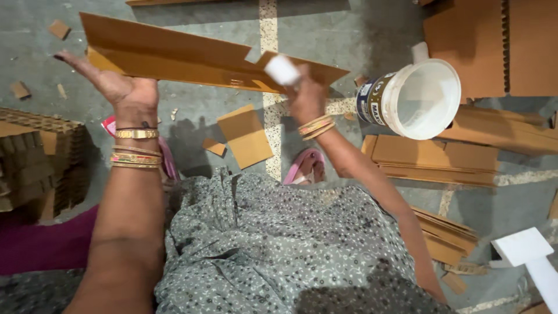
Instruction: The person sits on the floor and wipes the surface of long, orange-brown wooden planks with a white sponge. They repeatedly dip the sponge into a white bucket of liquid and apply it to the wood, handling the planks one at a time.
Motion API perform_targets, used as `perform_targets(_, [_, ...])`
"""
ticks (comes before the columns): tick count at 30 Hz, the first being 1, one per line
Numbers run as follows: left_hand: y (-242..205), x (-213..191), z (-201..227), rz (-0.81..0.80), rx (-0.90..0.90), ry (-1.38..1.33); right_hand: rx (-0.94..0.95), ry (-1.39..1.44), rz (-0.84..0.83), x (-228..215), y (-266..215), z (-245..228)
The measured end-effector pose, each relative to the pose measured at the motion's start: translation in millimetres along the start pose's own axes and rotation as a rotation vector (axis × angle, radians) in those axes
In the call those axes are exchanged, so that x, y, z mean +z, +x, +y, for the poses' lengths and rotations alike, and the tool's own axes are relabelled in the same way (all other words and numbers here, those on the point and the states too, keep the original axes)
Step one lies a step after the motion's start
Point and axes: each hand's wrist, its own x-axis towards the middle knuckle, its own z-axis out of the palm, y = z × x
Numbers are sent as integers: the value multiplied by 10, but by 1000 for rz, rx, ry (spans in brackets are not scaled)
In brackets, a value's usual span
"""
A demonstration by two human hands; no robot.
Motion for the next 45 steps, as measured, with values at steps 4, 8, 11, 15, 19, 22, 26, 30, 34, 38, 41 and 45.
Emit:
perform_targets(4, [116,-228,32,-121,20,61,-164,-346,-204,-61,-128,-272])
perform_targets(8, [195,-399,60,-48,-3,-39,-109,-367,-265,-199,-143,-102])
perform_targets(11, [220,-464,34,-33,14,-23,-64,-362,-219,-250,-185,203])
perform_targets(15, [223,-470,11,-48,22,-27,7,-369,-226,-442,-240,591])
perform_targets(19, [212,-448,-1,25,47,-38,26,-416,-237,-529,-186,848])
perform_targets(22, [196,-435,-9,78,76,-26,-29,-491,-198,-552,-155,971])
perform_targets(26, [167,-450,-5,46,50,-54,186,-499,-222,-640,-126,1016])
perform_targets(30, [148,-404,-8,-22,36,-31,317,-126,61,-656,-191,1124])
perform_targets(34, [103,-121,-64,-64,94,18,242,254,155,-547,-261,1381])
perform_targets(38, [-100,341,-147,68,135,68,536,456,61,-474,-229,1323])
perform_targets(41, [-247,678,-231,58,176,119,570,609,71,-532,-181,968])
perform_targets(45, [-419,944,-282,-144,144,158,528,766,55,-550,-72,225])
